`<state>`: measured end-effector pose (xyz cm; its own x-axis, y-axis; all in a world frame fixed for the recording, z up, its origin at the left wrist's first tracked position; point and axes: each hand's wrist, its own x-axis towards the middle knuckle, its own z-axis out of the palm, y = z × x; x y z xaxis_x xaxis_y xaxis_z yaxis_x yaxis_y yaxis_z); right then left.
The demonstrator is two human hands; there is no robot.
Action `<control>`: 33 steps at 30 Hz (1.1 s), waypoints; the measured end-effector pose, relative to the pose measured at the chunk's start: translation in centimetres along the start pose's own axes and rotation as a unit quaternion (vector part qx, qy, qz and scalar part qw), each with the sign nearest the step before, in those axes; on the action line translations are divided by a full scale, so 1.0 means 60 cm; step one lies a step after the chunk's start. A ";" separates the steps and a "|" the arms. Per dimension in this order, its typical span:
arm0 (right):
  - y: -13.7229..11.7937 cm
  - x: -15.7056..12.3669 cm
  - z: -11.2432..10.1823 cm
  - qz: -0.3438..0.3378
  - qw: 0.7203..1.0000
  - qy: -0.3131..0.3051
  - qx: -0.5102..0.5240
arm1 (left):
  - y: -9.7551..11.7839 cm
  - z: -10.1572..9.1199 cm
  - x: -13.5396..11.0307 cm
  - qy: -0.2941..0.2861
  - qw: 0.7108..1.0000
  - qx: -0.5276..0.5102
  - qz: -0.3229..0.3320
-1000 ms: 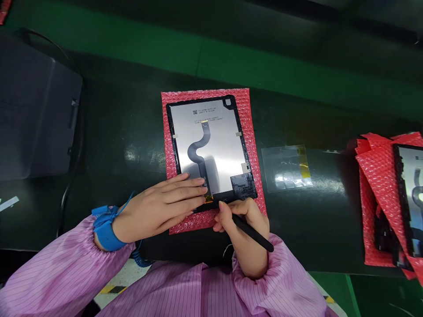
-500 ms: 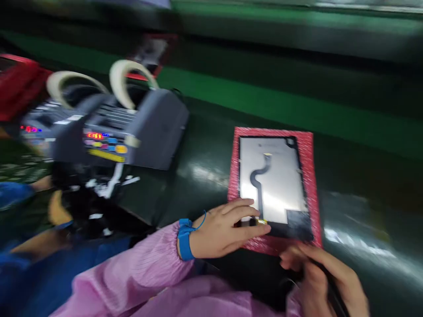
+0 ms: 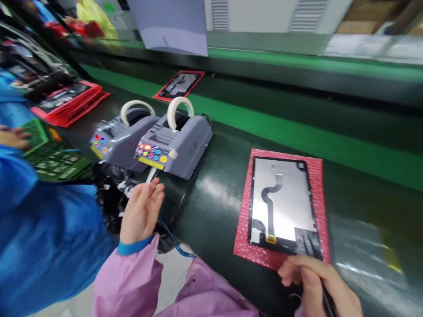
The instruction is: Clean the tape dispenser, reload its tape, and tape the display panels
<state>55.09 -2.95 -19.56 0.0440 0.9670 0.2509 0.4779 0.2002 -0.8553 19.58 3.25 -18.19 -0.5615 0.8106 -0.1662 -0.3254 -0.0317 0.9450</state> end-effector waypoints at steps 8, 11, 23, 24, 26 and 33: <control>-0.058 0.126 0.008 0.130 0.963 -0.109 0.210 | -0.109 0.123 -0.177 -0.410 0.911 0.014 -0.034; -0.061 0.157 0.011 0.168 0.955 -0.158 0.184 | -0.121 0.149 -0.187 -0.435 0.899 0.009 -0.062; 0.016 0.237 0.044 0.117 0.970 -0.171 0.128 | -0.108 0.169 -0.135 -0.403 0.817 0.366 0.189; 0.025 0.237 0.050 0.109 0.973 -0.171 0.108 | -0.109 0.172 -0.132 -0.391 0.789 0.413 0.231; 0.036 0.235 0.061 0.097 0.979 -0.163 0.075 | -0.116 0.179 -0.131 -0.369 0.743 0.479 0.288; 0.033 0.225 0.072 0.096 0.987 -0.122 0.049 | -0.146 0.187 -0.130 -0.372 0.665 0.558 0.330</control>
<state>52.83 11.17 -19.86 -0.0932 0.9953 -0.0276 0.3943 0.0115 -0.9189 35.35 3.74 -22.02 0.3648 0.9134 0.1808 0.8041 -0.4069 0.4334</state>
